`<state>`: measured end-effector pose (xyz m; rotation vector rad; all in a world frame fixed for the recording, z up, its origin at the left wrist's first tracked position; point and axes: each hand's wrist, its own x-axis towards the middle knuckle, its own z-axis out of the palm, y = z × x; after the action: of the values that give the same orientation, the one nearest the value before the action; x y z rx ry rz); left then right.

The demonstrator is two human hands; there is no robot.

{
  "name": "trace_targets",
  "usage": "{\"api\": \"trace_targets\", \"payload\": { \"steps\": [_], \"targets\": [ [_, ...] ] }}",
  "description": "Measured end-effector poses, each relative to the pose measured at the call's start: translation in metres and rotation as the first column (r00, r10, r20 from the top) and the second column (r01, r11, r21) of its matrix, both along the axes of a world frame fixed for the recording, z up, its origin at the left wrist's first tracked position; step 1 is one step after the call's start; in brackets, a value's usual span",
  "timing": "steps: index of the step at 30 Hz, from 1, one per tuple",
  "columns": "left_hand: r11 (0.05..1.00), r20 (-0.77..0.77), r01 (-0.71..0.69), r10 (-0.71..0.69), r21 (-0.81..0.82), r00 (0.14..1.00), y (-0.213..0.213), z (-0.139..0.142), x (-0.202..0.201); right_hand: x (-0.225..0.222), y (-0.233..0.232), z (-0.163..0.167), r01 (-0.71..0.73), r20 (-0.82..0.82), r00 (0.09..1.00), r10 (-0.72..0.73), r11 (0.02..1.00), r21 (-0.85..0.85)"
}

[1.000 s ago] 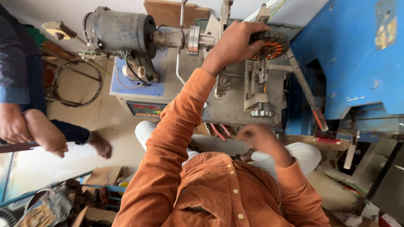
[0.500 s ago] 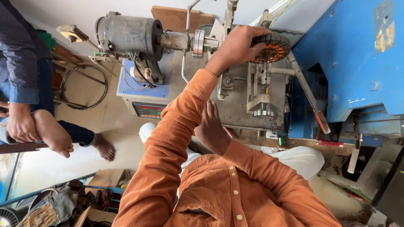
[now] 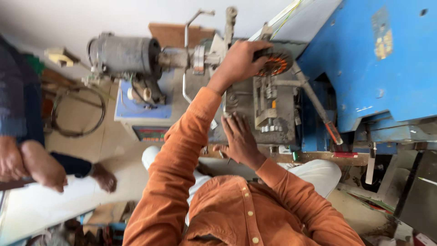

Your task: The person works at a bench-mounted coil winding machine, fitting a wound copper-wire stator onto the machine spindle and tightening its clamps by hand. They use a yellow-handled screwdriver-like tool to adjust and press the windings, turn the machine crank, and reposition the stator repeatedly while winding wire.

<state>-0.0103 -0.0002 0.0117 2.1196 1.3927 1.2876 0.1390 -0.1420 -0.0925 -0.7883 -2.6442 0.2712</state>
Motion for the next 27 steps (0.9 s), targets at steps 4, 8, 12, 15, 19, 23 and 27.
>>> {"api": "trace_targets", "payload": {
  "steps": [4, 8, 12, 15, 19, 23, 27],
  "targets": [
    [0.999, -0.006, 0.017, -0.018, -0.028, 1.000, -0.003, 0.001, -0.004, 0.012, -0.008, -0.008, 0.022, 0.020, 1.000, -0.023, 0.999, 0.026],
    [0.992, 0.017, 0.028, -0.026, -0.119, 1.000, -0.002, 0.000, -0.006, 0.011, 0.000, -0.007, 0.054, 0.055, 0.997, -0.051, 0.997, -0.051],
    [0.995, 0.014, 0.013, -0.012, -0.102, 1.000, -0.003, -0.002, -0.006, -0.002, 0.009, -0.001, 0.002, -0.003, 1.000, -0.002, 0.999, 0.034],
    [0.993, 0.012, 0.007, -0.005, -0.115, 1.000, -0.004, -0.004, -0.006, -0.002, 0.006, 0.000, 0.008, -0.041, 0.999, -0.005, 0.998, 0.064],
    [0.996, 0.009, 0.020, -0.020, -0.081, 1.000, -0.001, -0.002, -0.007, 0.022, 0.000, -0.008, -0.047, -0.007, 0.999, 0.048, 0.996, 0.073],
    [0.985, 0.040, 0.035, -0.029, -0.171, 0.999, -0.002, 0.000, -0.007, 0.059, 0.005, -0.019, -0.169, -0.006, 0.985, 0.174, 0.964, 0.205],
    [0.960, 0.054, 0.020, -0.005, -0.278, 0.999, -0.004, -0.001, -0.008, 0.077, 0.003, -0.022, -0.270, -0.209, 0.933, 0.292, 0.955, 0.126]
  ]
}}
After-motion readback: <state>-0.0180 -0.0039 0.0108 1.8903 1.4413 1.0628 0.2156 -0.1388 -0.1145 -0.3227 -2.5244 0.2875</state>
